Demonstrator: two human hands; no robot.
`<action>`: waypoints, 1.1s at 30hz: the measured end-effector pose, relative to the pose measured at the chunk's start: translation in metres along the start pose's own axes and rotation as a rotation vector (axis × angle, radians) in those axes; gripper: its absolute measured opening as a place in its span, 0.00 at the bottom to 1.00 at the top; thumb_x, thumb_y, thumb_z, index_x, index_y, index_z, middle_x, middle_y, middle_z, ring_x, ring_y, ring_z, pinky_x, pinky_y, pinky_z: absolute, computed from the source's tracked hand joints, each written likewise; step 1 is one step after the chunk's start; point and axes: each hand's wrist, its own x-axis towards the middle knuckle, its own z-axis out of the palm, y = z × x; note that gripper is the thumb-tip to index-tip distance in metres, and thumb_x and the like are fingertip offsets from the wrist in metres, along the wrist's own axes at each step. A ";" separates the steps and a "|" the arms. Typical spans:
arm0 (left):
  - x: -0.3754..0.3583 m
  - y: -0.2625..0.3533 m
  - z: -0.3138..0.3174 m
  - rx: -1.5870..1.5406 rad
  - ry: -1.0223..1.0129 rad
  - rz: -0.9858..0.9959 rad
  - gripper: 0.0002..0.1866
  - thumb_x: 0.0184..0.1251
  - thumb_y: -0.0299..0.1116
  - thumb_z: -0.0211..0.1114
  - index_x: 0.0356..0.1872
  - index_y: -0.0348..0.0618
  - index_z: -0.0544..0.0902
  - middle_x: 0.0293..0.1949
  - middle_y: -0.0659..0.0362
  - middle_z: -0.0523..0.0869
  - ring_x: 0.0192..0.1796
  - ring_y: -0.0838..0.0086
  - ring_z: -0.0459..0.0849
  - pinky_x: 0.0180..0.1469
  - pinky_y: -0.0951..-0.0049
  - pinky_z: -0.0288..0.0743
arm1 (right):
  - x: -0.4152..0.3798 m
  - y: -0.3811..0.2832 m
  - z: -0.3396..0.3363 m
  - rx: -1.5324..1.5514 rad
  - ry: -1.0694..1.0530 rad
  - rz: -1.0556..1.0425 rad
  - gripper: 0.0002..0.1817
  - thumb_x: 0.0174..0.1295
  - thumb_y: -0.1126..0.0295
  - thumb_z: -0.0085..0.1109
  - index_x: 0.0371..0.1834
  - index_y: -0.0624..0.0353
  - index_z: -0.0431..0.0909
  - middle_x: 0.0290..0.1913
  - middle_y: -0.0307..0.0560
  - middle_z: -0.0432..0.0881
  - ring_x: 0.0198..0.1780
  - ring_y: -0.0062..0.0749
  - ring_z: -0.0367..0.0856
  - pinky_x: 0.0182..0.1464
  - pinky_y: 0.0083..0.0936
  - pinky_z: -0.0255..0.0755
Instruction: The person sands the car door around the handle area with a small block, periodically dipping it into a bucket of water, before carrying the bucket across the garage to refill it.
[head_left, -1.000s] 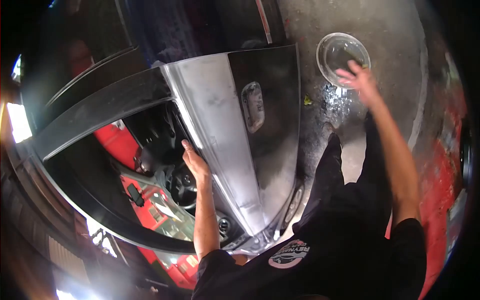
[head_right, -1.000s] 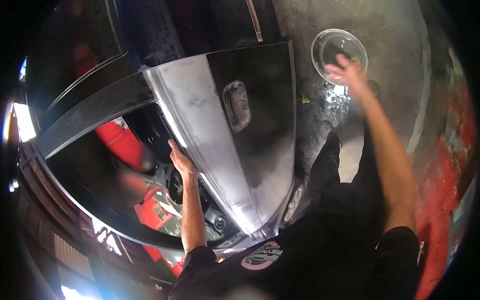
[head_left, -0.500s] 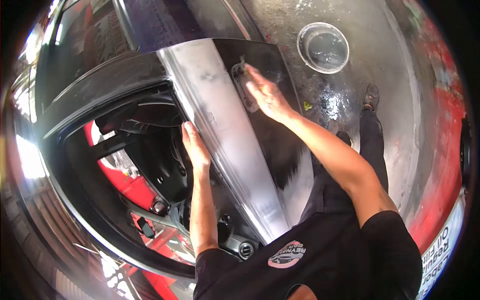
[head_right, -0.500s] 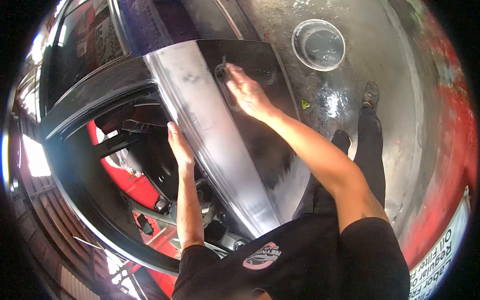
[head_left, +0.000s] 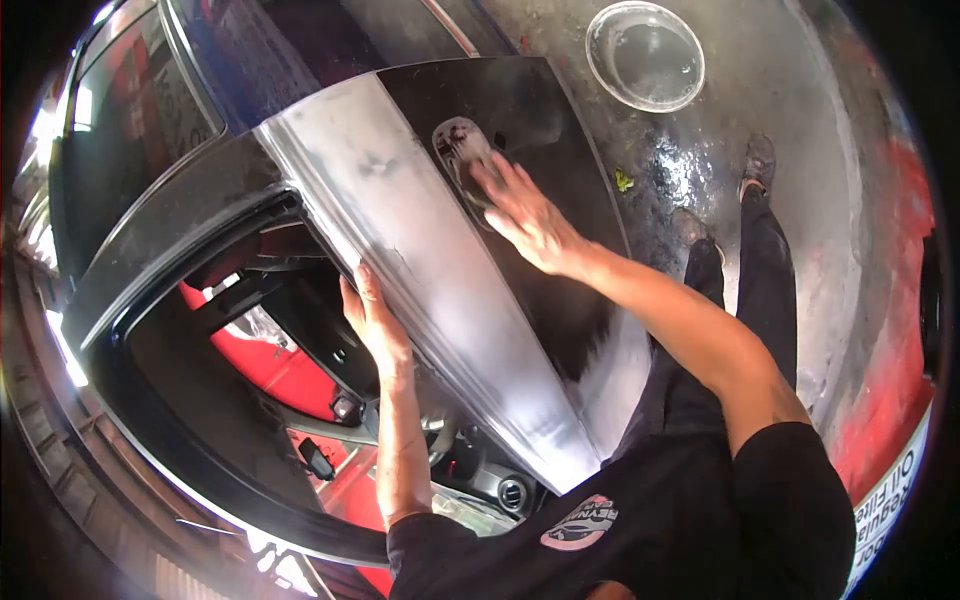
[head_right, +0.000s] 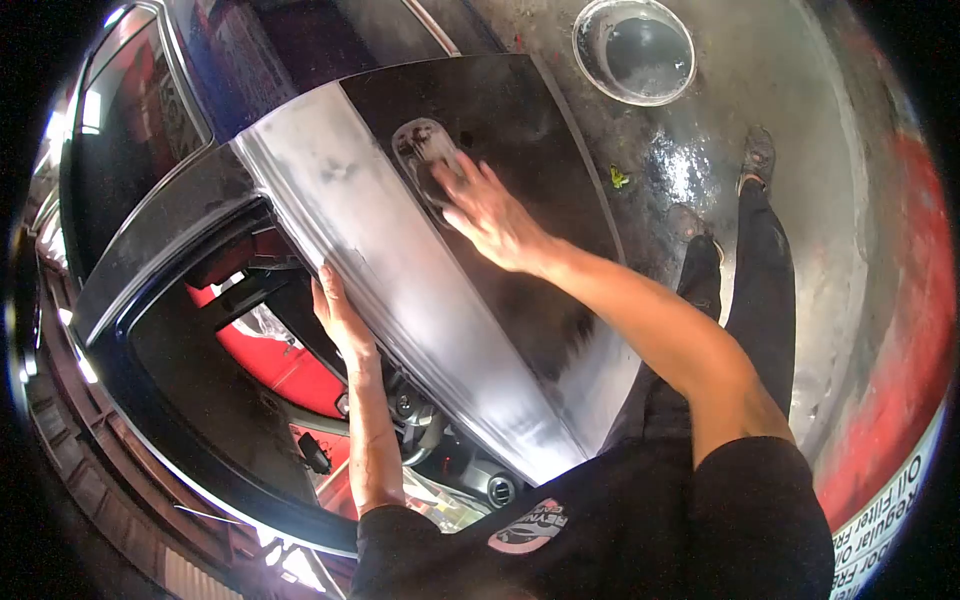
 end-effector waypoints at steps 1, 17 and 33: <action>-0.002 0.004 0.002 -0.019 0.017 -0.006 0.31 0.81 0.55 0.57 0.63 0.32 0.76 0.49 0.57 0.85 0.48 0.75 0.82 0.53 0.73 0.75 | -0.008 -0.008 -0.005 -0.030 -0.062 0.054 0.34 0.82 0.51 0.38 0.84 0.59 0.54 0.84 0.54 0.56 0.86 0.54 0.45 0.83 0.55 0.44; -0.006 0.009 0.002 0.067 0.016 -0.064 0.35 0.80 0.59 0.56 0.63 0.31 0.76 0.53 0.54 0.85 0.52 0.72 0.82 0.56 0.71 0.75 | 0.022 -0.013 -0.004 -0.093 0.047 -0.042 0.36 0.74 0.65 0.58 0.82 0.61 0.56 0.82 0.55 0.60 0.85 0.47 0.50 0.81 0.57 0.51; 0.004 -0.010 -0.004 0.036 0.041 -0.032 0.33 0.80 0.58 0.58 0.61 0.33 0.77 0.49 0.56 0.85 0.48 0.73 0.83 0.52 0.71 0.78 | 0.033 0.014 -0.072 0.567 0.467 0.403 0.13 0.74 0.67 0.62 0.56 0.63 0.82 0.47 0.44 0.88 0.39 0.22 0.85 0.40 0.23 0.78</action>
